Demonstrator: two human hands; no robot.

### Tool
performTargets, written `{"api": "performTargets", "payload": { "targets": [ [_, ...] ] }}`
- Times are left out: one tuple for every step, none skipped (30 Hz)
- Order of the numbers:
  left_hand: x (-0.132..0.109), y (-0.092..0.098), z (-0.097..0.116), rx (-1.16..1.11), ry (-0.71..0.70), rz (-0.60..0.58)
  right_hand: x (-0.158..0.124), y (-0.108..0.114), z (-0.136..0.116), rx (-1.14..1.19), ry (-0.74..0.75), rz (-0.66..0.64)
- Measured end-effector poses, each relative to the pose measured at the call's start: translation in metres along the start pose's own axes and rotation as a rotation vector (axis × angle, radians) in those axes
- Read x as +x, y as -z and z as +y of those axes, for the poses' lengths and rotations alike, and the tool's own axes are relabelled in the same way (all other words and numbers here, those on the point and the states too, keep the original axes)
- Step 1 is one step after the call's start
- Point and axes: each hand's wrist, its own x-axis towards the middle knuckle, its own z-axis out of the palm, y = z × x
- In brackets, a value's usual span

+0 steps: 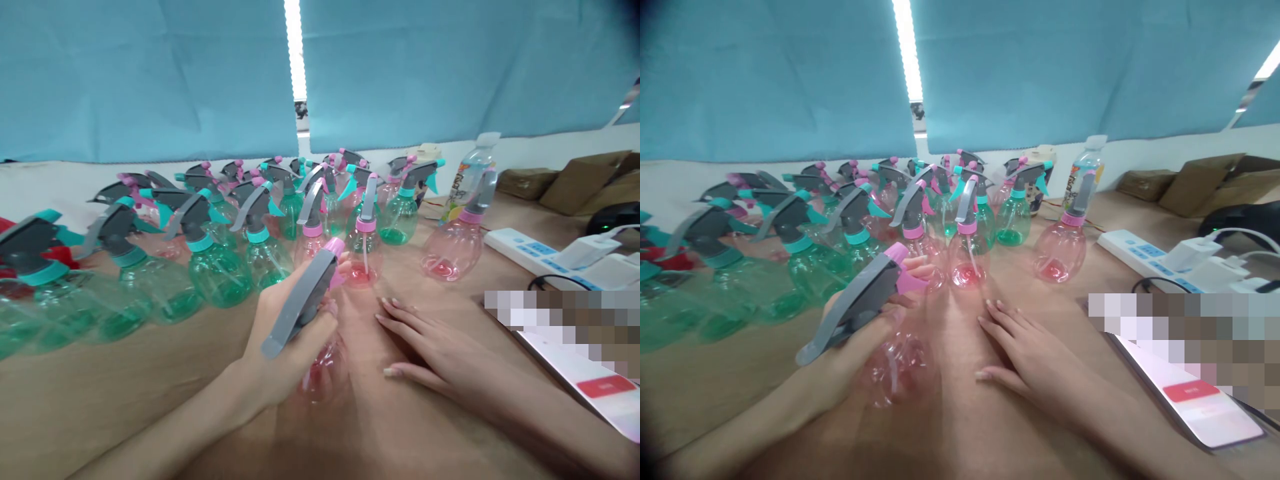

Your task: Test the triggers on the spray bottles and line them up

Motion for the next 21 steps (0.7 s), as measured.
{"api": "performTargets", "payload": {
  "targets": [
    [0.0001, -0.0002, -0.0001, 0.000, -0.002, -0.006, 0.0001, 0.0007, -0.0005, -0.004, -0.003, -0.008],
    [0.0001, -0.0004, 0.0000, 0.000, -0.005, -0.009, 0.0002, 0.0014, -0.0010, -0.007, -0.007, -0.018],
    [0.0001, -0.0006, 0.0002, 0.001, -0.010, -0.011, 0.0003, 0.0021, -0.0014, -0.008, -0.010, -0.028],
    [0.0000, -0.0008, 0.0005, 0.002, -0.016, -0.011, 0.0005, 0.0026, -0.0017, -0.007, -0.011, -0.037],
    [0.0000, -0.0010, 0.0010, 0.003, -0.024, -0.010, 0.0006, 0.0029, -0.0019, -0.005, -0.012, -0.040],
    [-0.0001, -0.0012, 0.0017, 0.005, -0.033, -0.011, 0.0006, 0.0029, -0.0019, -0.001, -0.010, -0.039],
    [-0.0002, -0.0013, 0.0023, 0.004, -0.041, -0.010, 0.0005, 0.0027, -0.0018, 0.002, -0.009, -0.031],
    [-0.0003, -0.0013, 0.0030, 0.005, -0.047, -0.011, 0.0003, 0.0022, -0.0015, 0.007, -0.006, -0.019],
    [-0.0004, -0.0013, 0.0036, 0.006, -0.050, -0.015, 0.0000, 0.0016, -0.0011, 0.013, -0.005, -0.006],
    [-0.0005, -0.0012, 0.0041, 0.008, -0.051, -0.016, -0.0003, 0.0008, -0.0008, 0.017, -0.003, 0.004],
    [-0.0005, -0.0011, 0.0045, 0.013, -0.049, -0.015, -0.0006, 0.0001, -0.0004, 0.019, -0.002, 0.012],
    [-0.0005, -0.0010, 0.0047, 0.018, -0.045, -0.014, -0.0008, -0.0007, -0.0001, 0.020, 0.000, 0.017],
    [-0.0005, -0.0008, 0.0048, 0.022, -0.042, -0.016, -0.0010, -0.0014, 0.0002, 0.020, 0.001, 0.021],
    [-0.0003, -0.0007, 0.0048, 0.022, -0.039, -0.019, -0.0010, -0.0020, 0.0004, 0.021, 0.002, 0.026],
    [-0.0001, -0.0005, 0.0048, 0.017, -0.037, -0.022, -0.0010, -0.0025, 0.0006, 0.023, 0.003, 0.033],
    [0.0002, -0.0003, 0.0048, 0.009, -0.037, -0.027, -0.0009, -0.0029, 0.0007, 0.026, 0.004, 0.042],
    [0.0006, -0.0002, 0.0047, 0.000, -0.038, -0.034, -0.0007, -0.0031, 0.0009, 0.029, 0.004, 0.049],
    [0.0010, 0.0000, 0.0046, -0.007, -0.039, -0.038, -0.0006, -0.0030, 0.0009, 0.029, 0.005, 0.049],
    [0.0014, 0.0002, 0.0045, -0.012, -0.040, -0.043, -0.0005, -0.0027, 0.0009, 0.026, 0.005, 0.043],
    [0.0018, 0.0004, 0.0044, -0.013, -0.042, -0.048, -0.0004, -0.0023, 0.0008, 0.021, 0.006, 0.031],
    [0.0021, 0.0006, 0.0044, -0.012, -0.045, -0.053, -0.0004, -0.0017, 0.0006, 0.016, 0.006, 0.019]
  ]
}}
